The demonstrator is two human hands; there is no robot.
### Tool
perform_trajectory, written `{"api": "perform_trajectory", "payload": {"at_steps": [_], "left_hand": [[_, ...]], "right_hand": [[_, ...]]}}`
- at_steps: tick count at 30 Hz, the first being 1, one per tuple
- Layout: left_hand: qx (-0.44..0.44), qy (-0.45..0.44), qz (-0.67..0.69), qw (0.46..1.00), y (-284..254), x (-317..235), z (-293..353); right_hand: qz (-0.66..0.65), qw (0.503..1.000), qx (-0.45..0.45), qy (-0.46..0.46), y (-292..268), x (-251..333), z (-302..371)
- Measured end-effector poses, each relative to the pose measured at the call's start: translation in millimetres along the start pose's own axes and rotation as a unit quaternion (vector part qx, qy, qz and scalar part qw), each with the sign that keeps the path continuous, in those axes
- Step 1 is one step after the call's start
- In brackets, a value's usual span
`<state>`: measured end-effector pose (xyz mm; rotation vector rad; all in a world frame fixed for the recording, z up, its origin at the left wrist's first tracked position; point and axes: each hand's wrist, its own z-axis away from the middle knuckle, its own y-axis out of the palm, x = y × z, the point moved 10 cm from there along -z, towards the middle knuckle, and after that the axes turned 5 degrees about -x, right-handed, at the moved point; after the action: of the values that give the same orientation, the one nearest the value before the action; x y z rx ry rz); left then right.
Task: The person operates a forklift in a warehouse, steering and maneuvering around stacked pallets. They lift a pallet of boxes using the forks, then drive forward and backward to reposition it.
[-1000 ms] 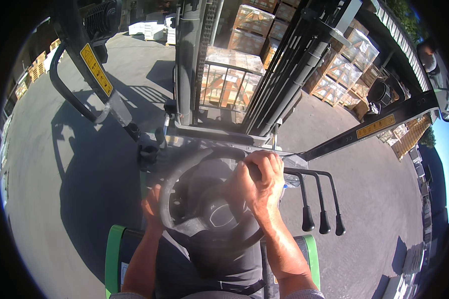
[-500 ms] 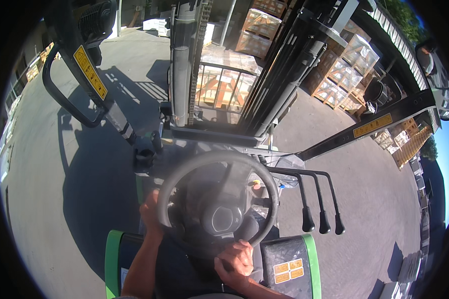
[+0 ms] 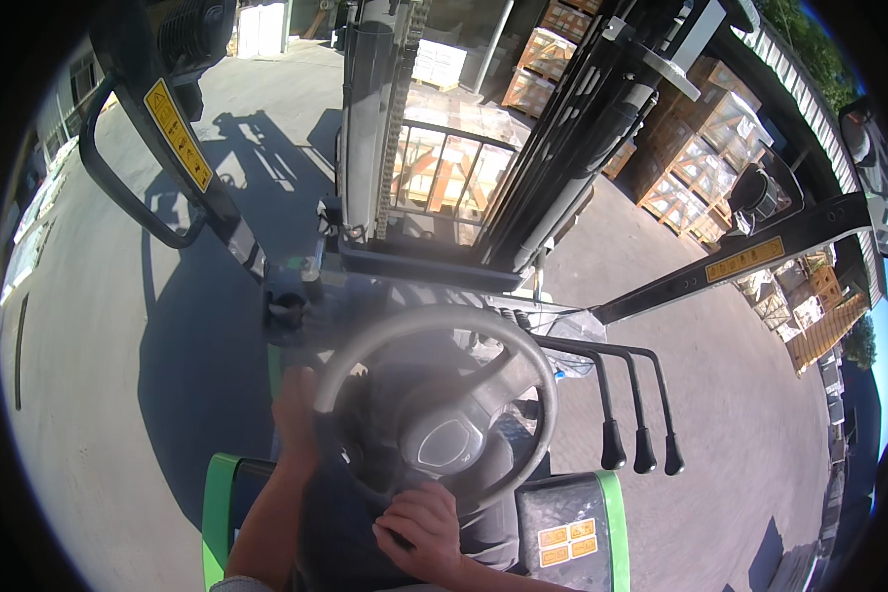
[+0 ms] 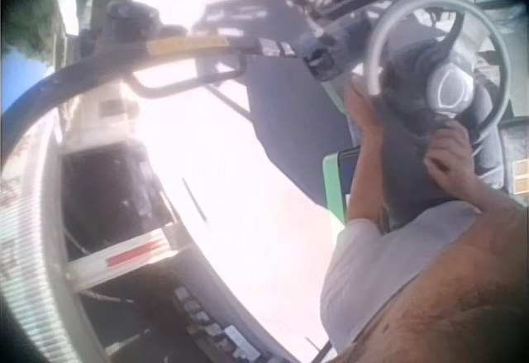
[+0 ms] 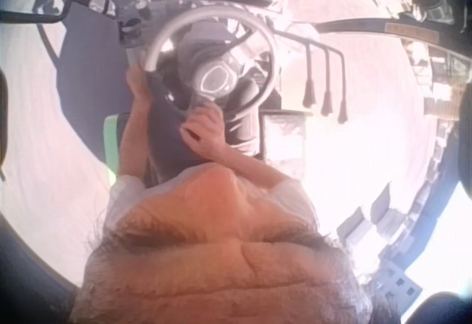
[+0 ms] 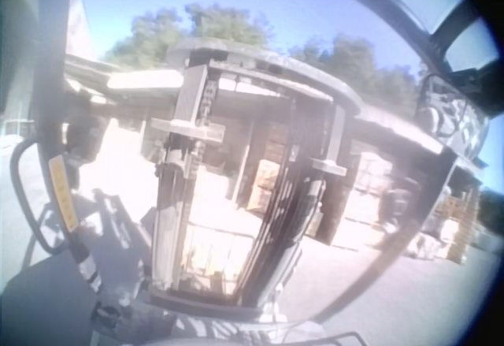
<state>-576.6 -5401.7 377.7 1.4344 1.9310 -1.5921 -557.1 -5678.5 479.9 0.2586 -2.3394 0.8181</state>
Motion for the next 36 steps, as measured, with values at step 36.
{"api": "perform_trajectory", "payload": {"at_steps": [36], "left_hand": [[0.331,-0.334,0.263,0.843,123,88,326]], "right_hand": [[0.072,0.941,-0.29,0.158,-144,-47,-120]]}}
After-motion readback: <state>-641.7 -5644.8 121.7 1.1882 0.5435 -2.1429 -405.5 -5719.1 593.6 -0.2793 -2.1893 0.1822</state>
